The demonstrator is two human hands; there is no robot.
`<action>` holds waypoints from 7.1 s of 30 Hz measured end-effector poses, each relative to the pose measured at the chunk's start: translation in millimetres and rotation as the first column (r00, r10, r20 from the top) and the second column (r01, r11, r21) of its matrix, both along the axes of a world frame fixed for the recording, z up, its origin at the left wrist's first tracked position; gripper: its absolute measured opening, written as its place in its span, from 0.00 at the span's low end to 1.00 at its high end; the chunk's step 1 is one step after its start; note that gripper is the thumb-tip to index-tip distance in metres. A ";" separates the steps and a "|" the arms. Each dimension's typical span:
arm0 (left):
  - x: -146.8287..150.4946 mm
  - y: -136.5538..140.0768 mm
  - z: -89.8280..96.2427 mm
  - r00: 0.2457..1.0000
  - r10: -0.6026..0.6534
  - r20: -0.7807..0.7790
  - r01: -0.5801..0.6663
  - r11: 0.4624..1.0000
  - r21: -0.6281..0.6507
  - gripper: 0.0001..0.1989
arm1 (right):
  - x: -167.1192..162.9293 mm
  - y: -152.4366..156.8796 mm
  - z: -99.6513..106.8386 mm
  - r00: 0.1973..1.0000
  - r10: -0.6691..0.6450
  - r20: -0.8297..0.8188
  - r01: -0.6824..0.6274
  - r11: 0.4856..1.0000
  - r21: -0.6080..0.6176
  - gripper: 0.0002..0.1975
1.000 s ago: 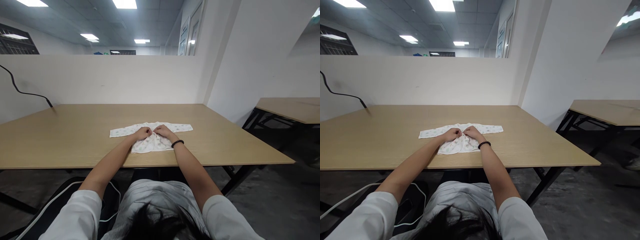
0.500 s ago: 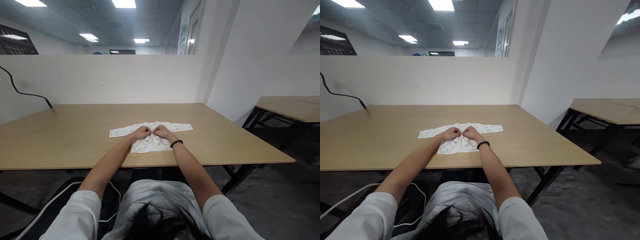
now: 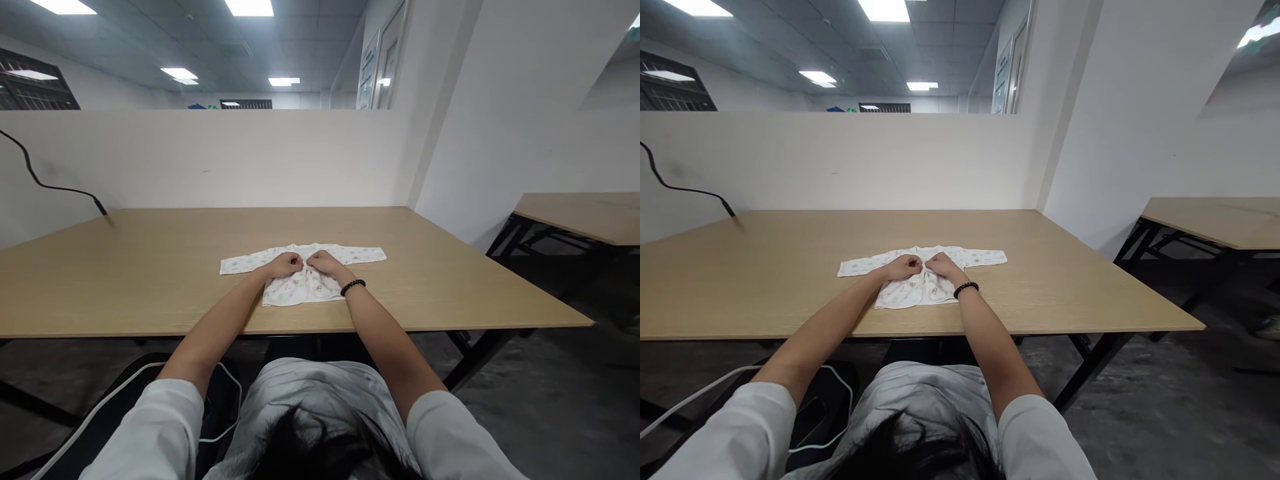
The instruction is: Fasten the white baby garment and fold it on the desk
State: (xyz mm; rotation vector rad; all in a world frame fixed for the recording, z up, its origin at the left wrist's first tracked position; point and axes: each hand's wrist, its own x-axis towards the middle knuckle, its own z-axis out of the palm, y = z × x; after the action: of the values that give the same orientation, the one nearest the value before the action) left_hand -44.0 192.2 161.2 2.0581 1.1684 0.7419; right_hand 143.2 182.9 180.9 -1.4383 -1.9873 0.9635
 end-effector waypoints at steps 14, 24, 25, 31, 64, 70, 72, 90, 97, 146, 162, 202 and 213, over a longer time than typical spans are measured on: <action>2.2 1.3 -3.0 1.000 -0.001 0.025 0.000 1.000 0.021 0.10 | 4.2 8.6 -9.2 1.000 0.025 -0.016 -0.025 1.000 0.003 0.08; 3.2 0.4 -1.8 1.000 -0.016 0.015 0.016 0.999 0.044 0.07 | 5.5 -1.9 5.2 1.000 0.017 -0.026 -0.019 0.998 -0.067 0.12; 3.5 0.4 -1.7 1.000 -0.011 0.017 0.011 0.999 0.047 0.07 | 5.1 -2.4 6.2 1.000 -0.001 -0.024 -0.001 0.997 -0.074 0.13; 5.0 1.5 -2.9 0.999 0.053 0.002 -0.053 0.996 0.067 0.07 | 4.9 -1.6 8.7 0.998 -0.033 -0.061 0.025 0.992 -0.123 0.15; -3.9 -15.2 19.2 0.949 -0.315 -0.022 0.310 0.943 -0.126 0.19 | 22.1 -4.3 15.8 0.959 0.267 0.090 -0.249 0.952 -0.179 0.10; -1.8 -14.4 16.0 0.953 -0.303 -0.021 0.298 0.947 -0.123 0.20 | 24.5 -3.3 17.0 0.956 0.292 0.020 -0.281 0.935 -0.217 0.09; -1.1 -15.1 16.1 0.954 -0.299 -0.024 0.294 0.948 -0.124 0.20 | 25.2 -3.3 17.4 0.954 0.299 0.003 -0.292 0.932 -0.215 0.09; 3.1 -16.3 20.2 0.947 -0.321 -0.016 0.322 0.945 0.056 0.18 | 27.4 -6.0 21.2 0.933 0.352 0.078 -0.330 0.922 -0.203 0.11; 1.2 -12.5 16.2 0.926 -0.371 0.062 0.376 0.920 -0.111 0.20 | 26.6 0.9 12.7 0.931 0.364 0.033 -0.351 0.915 -0.198 0.12; -3.6 -11.6 10.4 0.945 -0.327 -0.003 0.327 0.945 0.002 0.19 | 25.1 -1.0 18.9 0.921 0.362 0.145 -0.338 0.927 -0.165 0.12; -4.0 -9.3 0.6 0.867 0.017 -0.498 0.082 0.981 0.175 0.28 | 7.5 -131.4 -11.2 0.870 -0.010 0.493 -0.237 0.868 0.437 0.05; -45.1 12.2 3.8 0.669 0.326 -0.668 -0.270 0.944 0.191 0.33 | -6.0 -105.1 20.4 0.731 0.446 0.516 -0.665 0.634 0.394 0.07; -16.7 -0.5 6.9 0.819 0.186 -0.543 0.019 0.937 0.349 0.35 | 5.6 -7.4 35.8 0.985 0.008 0.171 -0.098 0.844 0.527 0.11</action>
State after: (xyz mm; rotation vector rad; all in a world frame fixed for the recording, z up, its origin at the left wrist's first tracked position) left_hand -60.7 191.6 168.0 2.6499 1.5490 0.3806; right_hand 148.9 175.4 216.7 -1.1701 -2.1892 0.2625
